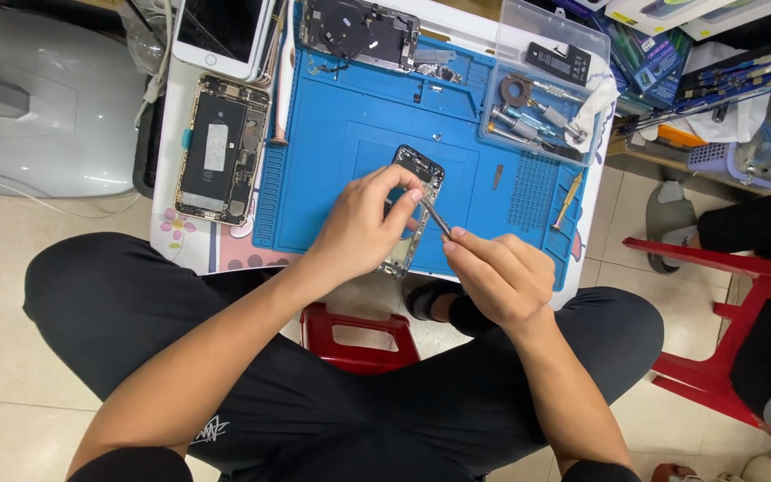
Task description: The person is repairing a smartphone by removing and reattaching internal components. They use tweezers to carefully lift and place small parts within the phone's chassis, working on a blue mat.
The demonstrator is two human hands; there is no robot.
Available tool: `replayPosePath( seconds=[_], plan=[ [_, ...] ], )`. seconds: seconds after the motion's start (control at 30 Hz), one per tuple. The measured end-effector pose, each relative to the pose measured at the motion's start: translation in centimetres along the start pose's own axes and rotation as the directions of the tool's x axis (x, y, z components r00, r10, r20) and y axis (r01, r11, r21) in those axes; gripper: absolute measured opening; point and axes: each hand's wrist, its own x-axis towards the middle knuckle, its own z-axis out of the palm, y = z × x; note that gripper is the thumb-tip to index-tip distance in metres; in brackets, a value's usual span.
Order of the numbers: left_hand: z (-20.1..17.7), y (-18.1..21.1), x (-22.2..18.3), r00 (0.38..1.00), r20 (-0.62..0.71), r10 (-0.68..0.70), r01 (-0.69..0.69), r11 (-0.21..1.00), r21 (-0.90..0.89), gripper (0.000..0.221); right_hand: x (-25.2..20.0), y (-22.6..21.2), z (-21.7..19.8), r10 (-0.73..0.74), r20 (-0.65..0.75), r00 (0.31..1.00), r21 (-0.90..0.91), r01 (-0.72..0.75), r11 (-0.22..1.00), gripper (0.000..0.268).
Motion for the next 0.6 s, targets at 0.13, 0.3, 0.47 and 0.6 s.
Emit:
replayPosePath(
  seconds=[0.13, 0.3, 0.47, 0.6],
  plan=[
    [0.8, -1.0, -0.3, 0.998, 0.061, 0.009, -0.008, 1.0, -0.017, 0.021, 0.3, -0.4, 1.0, -0.044, -0.11, 0.993, 0.032, 0.048, 0.998, 0.021],
    [1.7, -1.8, -0.4, 0.972, 0.15, -0.18, 0.218, 0.931, -0.292, 0.024, 0.9, -1.0, 1.0, 0.167, -0.174, 0.97, 0.194, -0.133, 0.972, 0.027],
    [2.1, 0.0, -0.6, 0.947, 0.237, -0.219, 0.291, 0.898, -0.331, 0.026, 0.4, -0.5, 1.3, 0.17, -0.211, 0.963, 0.176, -0.134, 0.975, 0.01],
    [1.3, 1.2, -0.6, 0.941, 0.225, -0.254, 0.303, 0.926, -0.224, 0.029, -0.7, 0.0, 1.5, 0.175, -0.254, 0.951, 0.201, -0.125, 0.972, 0.011]
  ],
)
